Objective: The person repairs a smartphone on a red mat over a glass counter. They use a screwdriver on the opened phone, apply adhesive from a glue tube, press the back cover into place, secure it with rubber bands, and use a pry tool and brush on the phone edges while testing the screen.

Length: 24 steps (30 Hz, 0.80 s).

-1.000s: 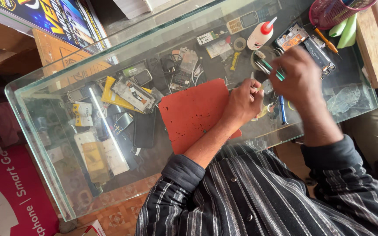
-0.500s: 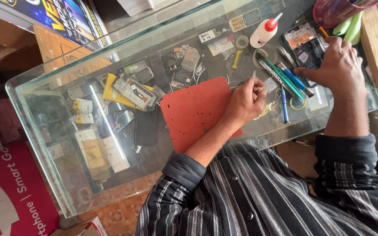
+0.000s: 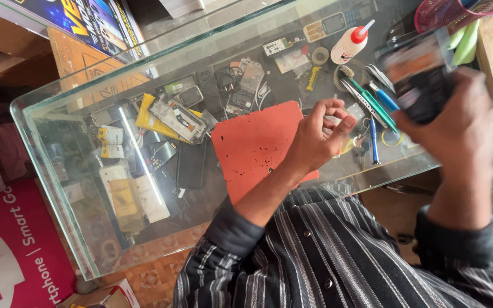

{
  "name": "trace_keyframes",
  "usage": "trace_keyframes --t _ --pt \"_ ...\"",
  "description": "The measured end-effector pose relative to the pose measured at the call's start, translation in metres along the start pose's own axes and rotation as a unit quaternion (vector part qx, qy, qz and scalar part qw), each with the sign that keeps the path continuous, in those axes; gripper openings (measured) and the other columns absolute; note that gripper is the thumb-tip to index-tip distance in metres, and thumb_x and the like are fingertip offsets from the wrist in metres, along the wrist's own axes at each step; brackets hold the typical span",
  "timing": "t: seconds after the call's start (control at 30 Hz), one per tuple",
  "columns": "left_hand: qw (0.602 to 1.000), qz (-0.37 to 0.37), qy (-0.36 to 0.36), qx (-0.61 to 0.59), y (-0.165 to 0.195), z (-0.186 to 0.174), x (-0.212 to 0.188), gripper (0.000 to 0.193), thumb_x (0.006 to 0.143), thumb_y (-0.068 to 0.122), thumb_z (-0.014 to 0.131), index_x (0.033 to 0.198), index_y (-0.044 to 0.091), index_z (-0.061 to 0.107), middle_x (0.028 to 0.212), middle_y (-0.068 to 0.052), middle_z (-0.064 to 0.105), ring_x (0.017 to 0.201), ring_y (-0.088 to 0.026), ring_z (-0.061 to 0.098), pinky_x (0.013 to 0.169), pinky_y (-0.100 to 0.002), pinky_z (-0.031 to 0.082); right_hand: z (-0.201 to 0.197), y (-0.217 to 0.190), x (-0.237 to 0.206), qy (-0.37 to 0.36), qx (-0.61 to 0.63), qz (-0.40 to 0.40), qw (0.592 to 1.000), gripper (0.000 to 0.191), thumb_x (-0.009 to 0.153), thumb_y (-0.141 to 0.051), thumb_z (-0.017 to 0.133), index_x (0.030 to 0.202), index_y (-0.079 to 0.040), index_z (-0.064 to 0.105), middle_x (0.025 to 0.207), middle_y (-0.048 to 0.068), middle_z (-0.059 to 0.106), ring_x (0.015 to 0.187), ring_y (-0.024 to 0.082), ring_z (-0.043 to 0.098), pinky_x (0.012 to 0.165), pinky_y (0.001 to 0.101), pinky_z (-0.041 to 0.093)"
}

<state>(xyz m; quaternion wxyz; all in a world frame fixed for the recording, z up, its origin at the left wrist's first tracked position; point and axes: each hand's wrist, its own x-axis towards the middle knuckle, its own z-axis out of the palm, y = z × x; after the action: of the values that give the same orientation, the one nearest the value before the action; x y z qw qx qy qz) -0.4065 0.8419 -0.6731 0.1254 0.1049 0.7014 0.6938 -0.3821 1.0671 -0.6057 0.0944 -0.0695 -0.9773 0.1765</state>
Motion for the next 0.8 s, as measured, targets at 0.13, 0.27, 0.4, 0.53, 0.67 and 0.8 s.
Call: trace_keyframes --t 0.13,0.27,0.4,0.53,0.67,0.8 --pt "0.998 0.023 0.038 -0.042 0.002 -0.008 -0.023 0.1 0.099 0.045 0.071 0.155 -0.006 0.006 0.141 -0.014 0.052 0.121 -0.02 0.058 0.099 -0.035 0.047 0.022 -0.077 -0.048 -0.066 0.031 -0.077 0.994 0.095 0.072 -0.029 0.091 0.145 0.008 0.043 0.115 0.025 0.061 0.101 0.045 0.063 0.078 0.0522 0.054" --pt "0.988 -0.071 0.133 0.03 -0.006 -0.029 -0.038 0.12 0.083 0.036 0.083 0.156 -0.007 -0.002 0.118 -0.011 0.053 0.099 -0.018 0.059 0.089 -0.036 0.056 0.037 -0.1 -0.067 -0.11 0.272 -0.284 0.913 0.085 0.07 -0.027 0.085 0.139 0.004 0.048 0.126 0.028 0.059 0.115 0.047 0.06 0.088 0.0499 0.054" --pt "0.983 -0.045 0.174 -0.023 -0.01 -0.062 -0.047 0.096 0.091 0.017 0.072 0.165 -0.001 0.013 0.12 -0.008 0.046 0.096 -0.017 0.052 0.086 -0.036 0.052 0.04 -0.064 -0.038 -0.151 0.274 0.001 0.95 0.028 0.09 -0.013 0.066 0.117 -0.011 0.073 0.106 0.005 0.075 0.092 0.026 0.071 0.081 0.0394 0.058" --pt "0.978 -0.123 0.17 -0.012 -0.006 -0.097 -0.057 0.083 0.088 0.013 0.06 0.161 0.003 0.021 0.133 -0.011 0.05 0.089 -0.021 0.059 0.082 -0.036 0.054 0.061 0.0 0.015 0.067 -0.015 -0.113 0.991 0.018 0.098 -0.006 0.07 0.116 -0.008 0.074 0.111 0.008 0.07 0.102 0.029 0.064 0.094 0.0399 0.054" --pt "0.954 0.042 0.162 0.248 -0.007 -0.114 -0.057 0.059 0.098 0.007 0.06 0.153 -0.005 0.043 0.152 -0.025 0.048 0.14 -0.038 0.051 0.116 -0.044 0.043 0.083 0.035 0.035 0.047 0.0 -0.141 0.989 0.015 0.097 -0.011 0.077 0.112 -0.008 0.078 0.108 0.009 0.07 0.107 0.031 0.066 0.093 0.0427 0.053" --pt "0.955 -0.02 0.175 0.241 -0.009 -0.12 -0.056 0.056 0.095 0.009 0.06 0.147 -0.006 0.045 0.147 -0.025 0.049 0.138 -0.041 0.049 0.116 -0.045 0.039 0.085 0.035 0.026 0.035 0.037 -0.136 0.989 0.013 0.096 -0.008 0.07 0.108 -0.009 0.074 0.107 0.008 0.065 0.104 0.028 0.064 0.095 0.039 0.055"
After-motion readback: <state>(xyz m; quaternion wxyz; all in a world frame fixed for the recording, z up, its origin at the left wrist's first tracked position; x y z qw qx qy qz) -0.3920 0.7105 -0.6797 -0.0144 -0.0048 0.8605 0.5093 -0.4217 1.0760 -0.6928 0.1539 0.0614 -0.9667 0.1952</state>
